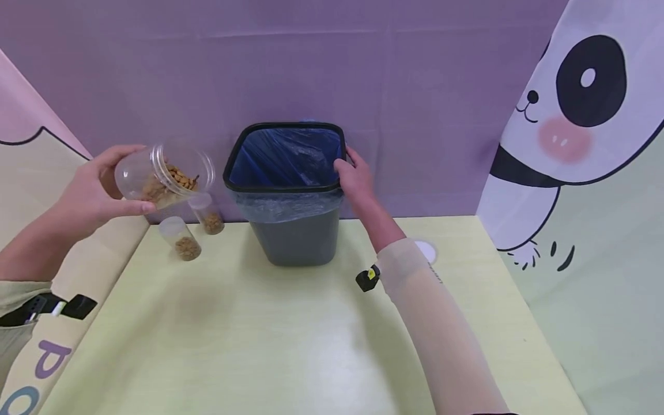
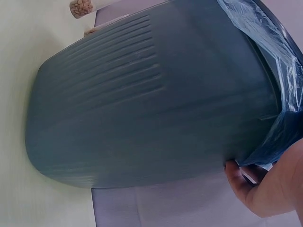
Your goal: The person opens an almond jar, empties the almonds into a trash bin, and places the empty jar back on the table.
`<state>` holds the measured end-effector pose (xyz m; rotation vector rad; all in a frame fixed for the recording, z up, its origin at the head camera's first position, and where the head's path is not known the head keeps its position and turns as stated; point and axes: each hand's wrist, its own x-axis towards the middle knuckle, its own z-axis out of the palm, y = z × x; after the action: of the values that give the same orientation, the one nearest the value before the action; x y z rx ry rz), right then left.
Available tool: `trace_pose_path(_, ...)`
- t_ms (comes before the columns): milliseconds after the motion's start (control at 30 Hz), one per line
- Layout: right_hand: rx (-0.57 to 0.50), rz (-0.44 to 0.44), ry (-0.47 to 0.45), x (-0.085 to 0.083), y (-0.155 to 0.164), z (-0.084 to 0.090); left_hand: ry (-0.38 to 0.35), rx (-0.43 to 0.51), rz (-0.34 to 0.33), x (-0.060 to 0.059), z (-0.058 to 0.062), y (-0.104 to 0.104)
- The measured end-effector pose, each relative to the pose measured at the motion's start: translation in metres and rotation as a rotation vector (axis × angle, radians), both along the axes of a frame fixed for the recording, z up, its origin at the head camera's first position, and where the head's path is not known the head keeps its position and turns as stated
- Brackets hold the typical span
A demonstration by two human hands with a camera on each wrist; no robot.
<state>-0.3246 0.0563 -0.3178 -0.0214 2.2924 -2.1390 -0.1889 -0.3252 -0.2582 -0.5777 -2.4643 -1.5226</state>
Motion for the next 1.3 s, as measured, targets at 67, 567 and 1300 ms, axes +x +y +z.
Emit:
trace_pose_path(67, -0.017, -0.001, 0.005, 0.0, 0.001, -0.001, -0.013, -0.026, 0.015, -0.007, 0.003, 0.001)
trace_pose_path(567, -0.026, -0.027, -0.001, -0.002, 0.014, -0.007, -0.135, -0.142, 0.001, -0.06, 0.036, 0.019)
trace_pose_path(1300, -0.033, -0.035, 0.033, 0.0, 0.008, -0.007, -0.194, -0.282, -0.052, -0.099, 0.044, 0.041)
